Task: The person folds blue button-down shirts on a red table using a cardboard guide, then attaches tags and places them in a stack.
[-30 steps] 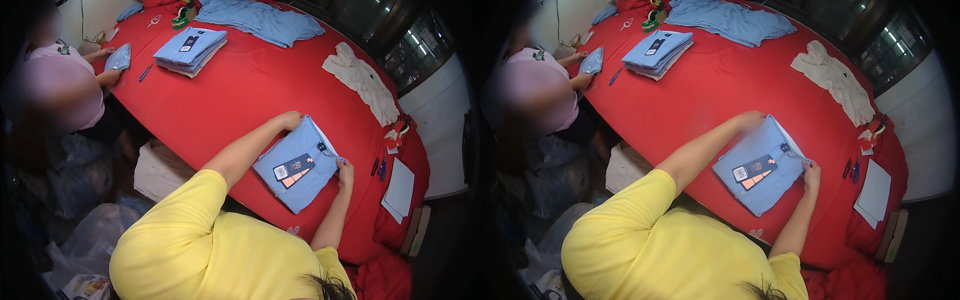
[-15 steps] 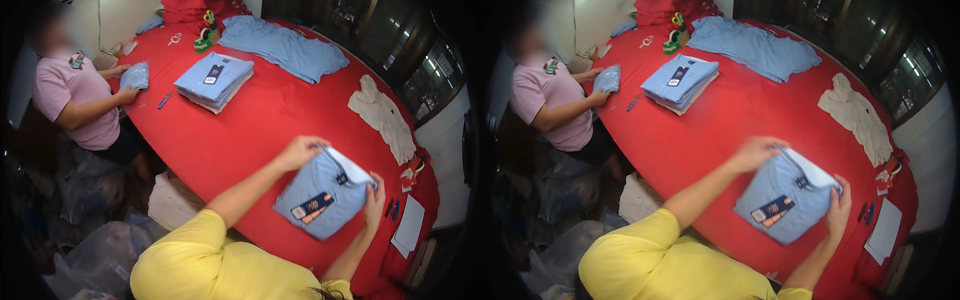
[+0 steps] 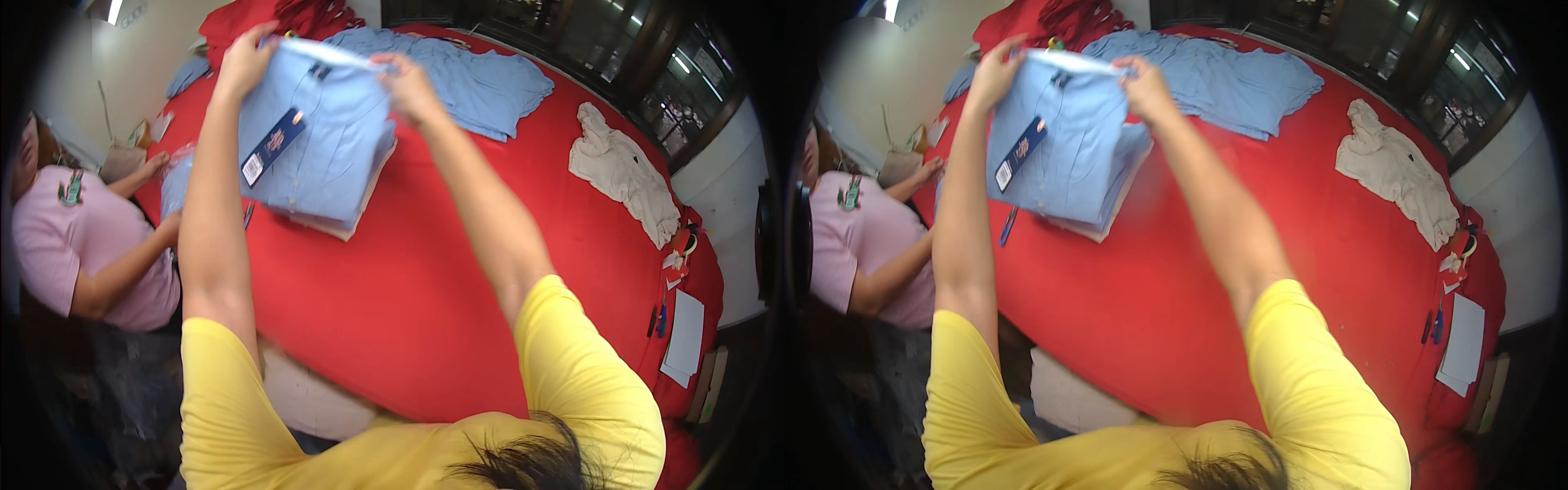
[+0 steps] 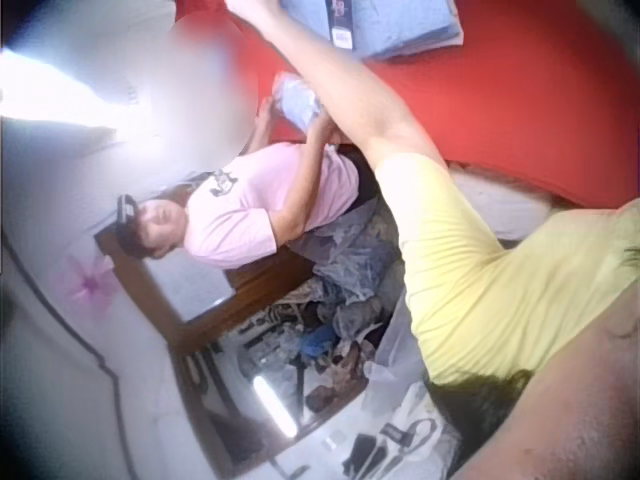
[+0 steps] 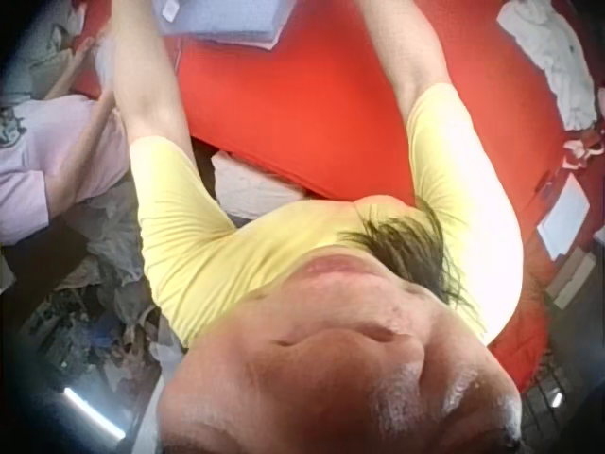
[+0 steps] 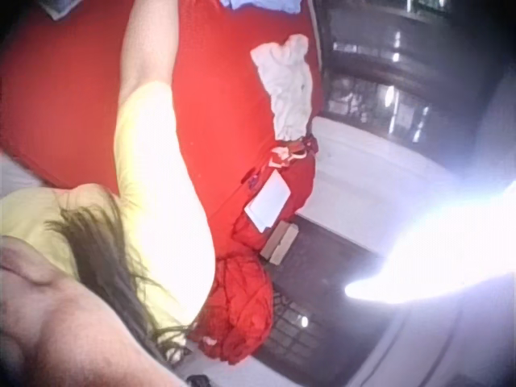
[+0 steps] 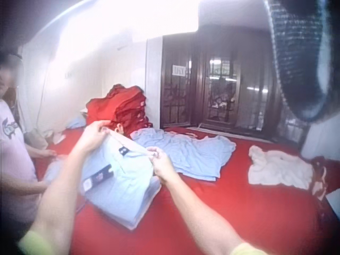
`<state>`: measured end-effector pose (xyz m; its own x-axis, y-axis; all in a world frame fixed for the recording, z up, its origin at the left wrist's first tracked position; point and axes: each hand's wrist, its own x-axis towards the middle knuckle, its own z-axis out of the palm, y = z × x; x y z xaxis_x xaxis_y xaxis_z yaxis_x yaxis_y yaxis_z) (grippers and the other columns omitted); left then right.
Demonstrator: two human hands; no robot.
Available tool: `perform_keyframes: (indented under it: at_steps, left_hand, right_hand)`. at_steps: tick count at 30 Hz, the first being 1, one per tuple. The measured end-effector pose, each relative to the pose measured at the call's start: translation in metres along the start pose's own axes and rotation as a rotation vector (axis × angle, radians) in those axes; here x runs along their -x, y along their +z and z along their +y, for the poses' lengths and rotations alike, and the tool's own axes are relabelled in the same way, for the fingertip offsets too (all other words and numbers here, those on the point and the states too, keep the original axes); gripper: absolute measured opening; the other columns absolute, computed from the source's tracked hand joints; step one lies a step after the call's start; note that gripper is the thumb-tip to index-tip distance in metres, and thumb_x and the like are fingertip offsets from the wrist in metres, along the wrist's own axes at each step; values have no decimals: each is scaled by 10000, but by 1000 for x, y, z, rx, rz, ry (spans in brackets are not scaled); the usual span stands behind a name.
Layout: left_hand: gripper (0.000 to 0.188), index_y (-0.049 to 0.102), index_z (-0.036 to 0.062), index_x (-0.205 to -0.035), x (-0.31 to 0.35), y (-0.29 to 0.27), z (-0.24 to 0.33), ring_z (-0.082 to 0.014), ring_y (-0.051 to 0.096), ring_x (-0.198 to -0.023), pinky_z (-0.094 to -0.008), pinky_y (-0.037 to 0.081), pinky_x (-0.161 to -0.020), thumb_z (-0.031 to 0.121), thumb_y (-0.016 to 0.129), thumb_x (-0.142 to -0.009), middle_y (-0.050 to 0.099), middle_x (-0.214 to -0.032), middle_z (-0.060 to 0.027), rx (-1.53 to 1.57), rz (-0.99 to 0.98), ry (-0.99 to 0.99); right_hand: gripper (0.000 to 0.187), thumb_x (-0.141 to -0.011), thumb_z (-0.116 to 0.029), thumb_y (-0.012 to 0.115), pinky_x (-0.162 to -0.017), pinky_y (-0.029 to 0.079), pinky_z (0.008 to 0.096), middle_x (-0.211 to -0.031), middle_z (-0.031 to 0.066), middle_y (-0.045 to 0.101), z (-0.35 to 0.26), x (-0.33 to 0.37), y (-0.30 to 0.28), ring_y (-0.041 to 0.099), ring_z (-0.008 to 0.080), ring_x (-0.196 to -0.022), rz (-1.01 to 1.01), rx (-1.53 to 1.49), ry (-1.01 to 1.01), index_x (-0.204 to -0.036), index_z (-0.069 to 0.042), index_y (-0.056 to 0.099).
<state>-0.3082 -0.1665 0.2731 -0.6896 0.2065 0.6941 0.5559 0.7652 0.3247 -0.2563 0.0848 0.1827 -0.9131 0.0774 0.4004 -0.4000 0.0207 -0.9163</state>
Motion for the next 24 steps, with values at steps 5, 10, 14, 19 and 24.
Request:
perform_keyframes:
  at_steps: [5,10,14,19,24]
  left_hand:
    - [731,419,128,-1427,72,153,-18,-383,357,-1349,-418,267,-1122,616,493,-889,391,-1452,-211,37,-732,-188]
    - [824,226,352,-1499,146,157,3,-431,116,-1433,-725,65,-1057,799,332,-815,177,-1581,-58,-298,-845,-446]
    - [865,226,287,-1509,117,136,-18,-399,108,-1445,-700,64,-1076,780,375,-815,201,-1575,-58,-53,-729,-457]
    - [737,378,169,-1438,120,111,84,-356,299,-1380,-666,125,-1082,527,608,-837,410,-1460,-91,-225,-269,-158]
    - [510,508,-3,-1292,223,190,237,-332,475,-1238,-404,361,-1056,256,649,-876,527,-1308,-195,607,-244,-96]
  right_hand:
    - [264,-846,4,599,-709,505,341,-933,97,665,159,-5,-18,634,199,-814,56,450,338,-1097,-67,643]
    - [236,-857,-195,664,-558,545,340,-870,141,667,155,7,-54,664,226,-627,-8,149,376,-1038,-46,642]
    - [219,-803,-207,670,-868,469,417,-1060,130,633,143,5,-194,572,333,-1010,221,1269,31,-986,-89,689]
    - [133,-828,-141,595,-897,449,422,-1049,107,632,135,13,-283,538,355,-1009,34,1472,37,-892,-89,699]
    - [122,-828,-92,552,-823,477,399,-953,159,616,114,-18,-284,576,362,-906,280,1042,85,-817,-69,672]
